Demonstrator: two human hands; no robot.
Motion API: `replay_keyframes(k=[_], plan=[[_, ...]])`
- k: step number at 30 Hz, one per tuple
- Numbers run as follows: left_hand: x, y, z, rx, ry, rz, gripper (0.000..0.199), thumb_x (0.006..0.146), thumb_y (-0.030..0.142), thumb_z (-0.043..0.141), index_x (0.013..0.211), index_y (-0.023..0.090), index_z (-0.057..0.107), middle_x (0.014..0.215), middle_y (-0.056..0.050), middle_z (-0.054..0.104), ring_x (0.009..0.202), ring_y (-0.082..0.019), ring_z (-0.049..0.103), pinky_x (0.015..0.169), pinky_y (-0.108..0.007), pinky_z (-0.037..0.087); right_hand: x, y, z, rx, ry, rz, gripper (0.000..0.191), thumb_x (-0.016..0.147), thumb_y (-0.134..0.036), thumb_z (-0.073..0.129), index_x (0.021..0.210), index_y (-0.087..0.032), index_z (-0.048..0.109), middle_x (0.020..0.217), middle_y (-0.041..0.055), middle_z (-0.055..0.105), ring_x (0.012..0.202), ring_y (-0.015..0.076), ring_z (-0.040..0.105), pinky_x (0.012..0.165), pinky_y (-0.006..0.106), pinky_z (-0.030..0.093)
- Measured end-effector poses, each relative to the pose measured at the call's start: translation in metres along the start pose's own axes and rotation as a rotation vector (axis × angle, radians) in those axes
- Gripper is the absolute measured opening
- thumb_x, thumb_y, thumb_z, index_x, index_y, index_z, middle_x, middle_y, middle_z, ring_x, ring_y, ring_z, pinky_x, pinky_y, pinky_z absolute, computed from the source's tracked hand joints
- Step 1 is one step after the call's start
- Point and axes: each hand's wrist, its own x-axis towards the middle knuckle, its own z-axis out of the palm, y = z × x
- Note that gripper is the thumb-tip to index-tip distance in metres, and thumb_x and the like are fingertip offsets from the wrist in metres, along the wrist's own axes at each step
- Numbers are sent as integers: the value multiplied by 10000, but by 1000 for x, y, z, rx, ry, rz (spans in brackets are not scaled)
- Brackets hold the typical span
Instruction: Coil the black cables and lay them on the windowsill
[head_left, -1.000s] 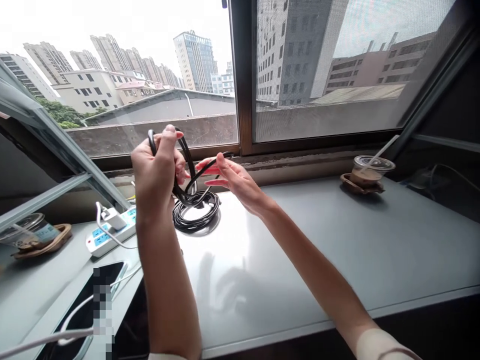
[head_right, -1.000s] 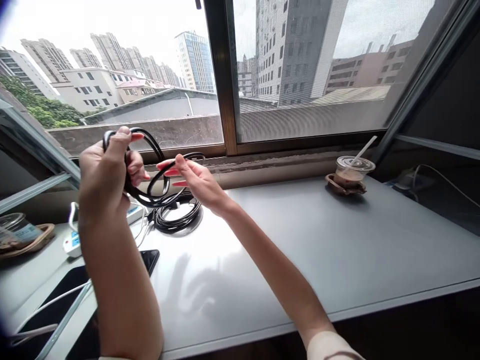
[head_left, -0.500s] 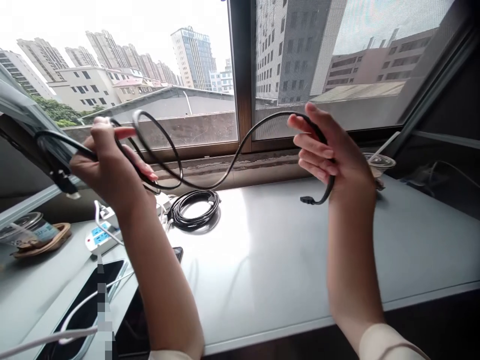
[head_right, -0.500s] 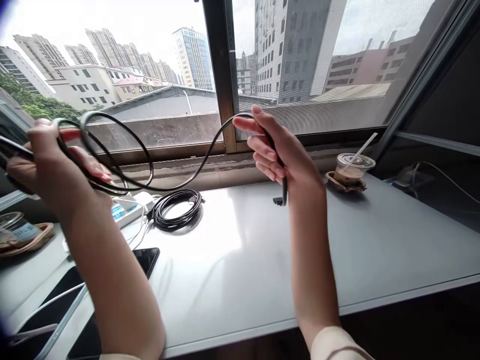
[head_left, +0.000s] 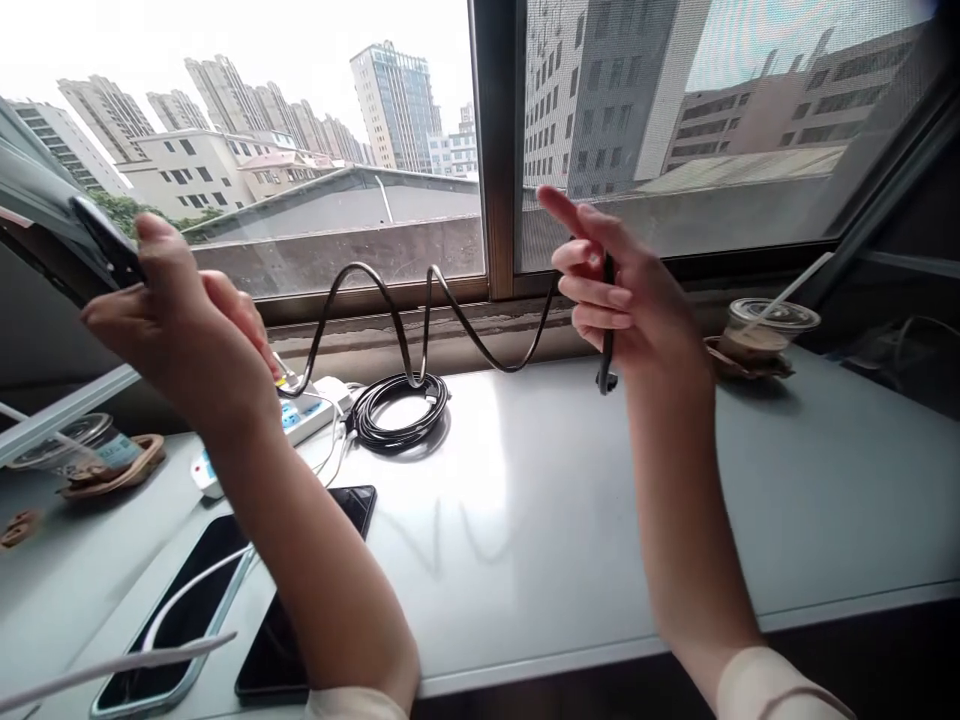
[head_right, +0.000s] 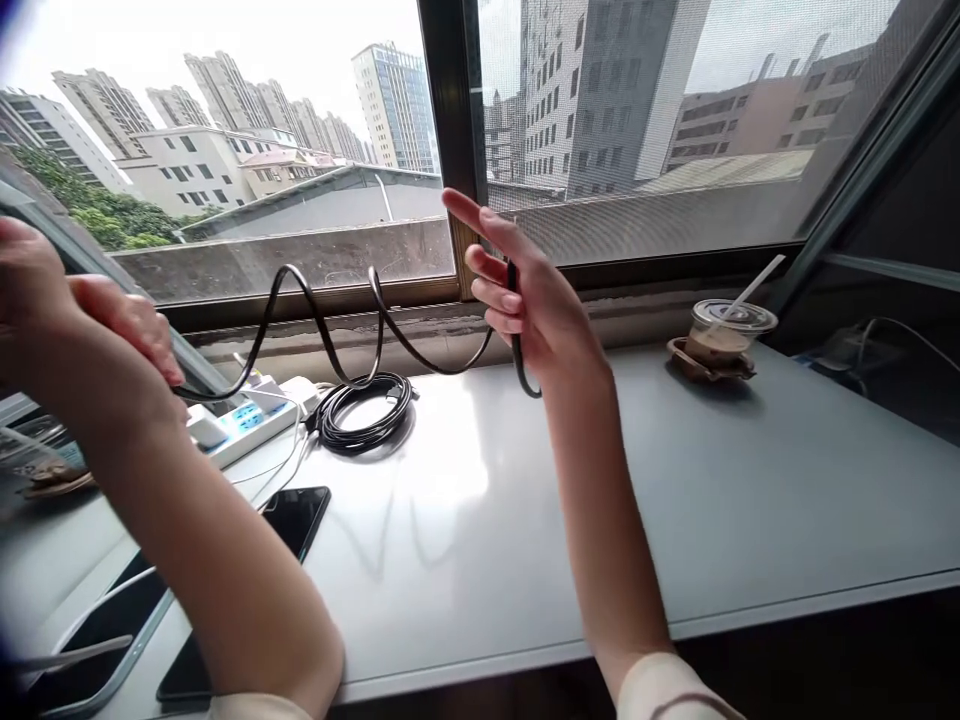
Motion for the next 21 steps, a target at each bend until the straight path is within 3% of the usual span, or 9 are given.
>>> replay_keyframes(k=[3, 5, 8, 10, 14, 17, 19, 21], plan=[[-5, 4, 3, -72, -200, 33, 676, 802, 558, 513, 308, 200, 222, 233, 58, 164, 183, -51, 213, 251, -273, 47, 4, 10, 15, -52, 23, 18, 381, 928, -388, 343, 1248, -290, 526, 1104, 30, 600, 744, 80, 596, 381, 120, 327], [-9, 7, 5, -133, -309, 51, 720, 776, 605, 529, 273, 182, 234, 227, 50, 149, 186, -43, 228, 264, -268, 50, 8, 17, 20, -87, 33, 14, 384, 944, -373, 322, 1248, -255, 524, 1165, 43, 583, 936, 124, 611, 511, 137, 462], [-16, 14, 10, -209, -369, 81, 727, 805, 572, 520, 269, 172, 235, 224, 44, 134, 192, -36, 234, 285, -266, 46, 12, 23, 24, -88, 41, 50, 364, 951, -269, 342, 1275, -213, 498, 1140, 55, 592, 995, 116, 605, 735, 203, 538], [-21, 19, 13, -230, -365, 57, 724, 832, 547, 501, 276, 170, 229, 232, 40, 116, 194, -31, 218, 292, -269, 41, 12, 24, 26, -72, 7, 86, 378, 942, -205, 362, 1306, -199, 465, 1104, 59, 608, 973, 106, 615, 783, 225, 542], [-27, 30, 18, -282, -389, -31, 730, 871, 485, 470, 283, 157, 186, 259, 36, 56, 206, -19, 159, 316, -269, 23, 8, 23, 32, 35, -171, 161, 378, 950, -205, 349, 1314, -150, 436, 1039, 85, 639, 927, 126, 632, 762, 265, 562], [-30, 34, 19, -322, -445, -4, 741, 850, 499, 505, 286, 151, 173, 266, 41, 70, 221, -14, 145, 327, -263, 16, 5, 21, 38, 161, -273, 174, 334, 957, -229, 341, 1255, -140, 462, 951, 69, 656, 826, 118, 648, 720, 265, 569], [-31, 35, 19, -356, -451, 40, 756, 805, 531, 557, 289, 151, 155, 266, 48, 85, 224, -8, 143, 328, -261, 16, 5, 21, 41, 224, -265, 158, 279, 952, -219, 345, 1172, -145, 500, 871, 41, 650, 719, 99, 640, 588, 212, 552], [-32, 36, 21, -372, -427, 53, 765, 771, 548, 590, 289, 147, 152, 267, 52, 92, 229, -4, 145, 332, -258, 17, 7, 22, 43, 262, -199, 145, 212, 941, -201, 368, 1050, -139, 539, 792, 20, 627, 619, 75, 607, 421, 142, 452]])
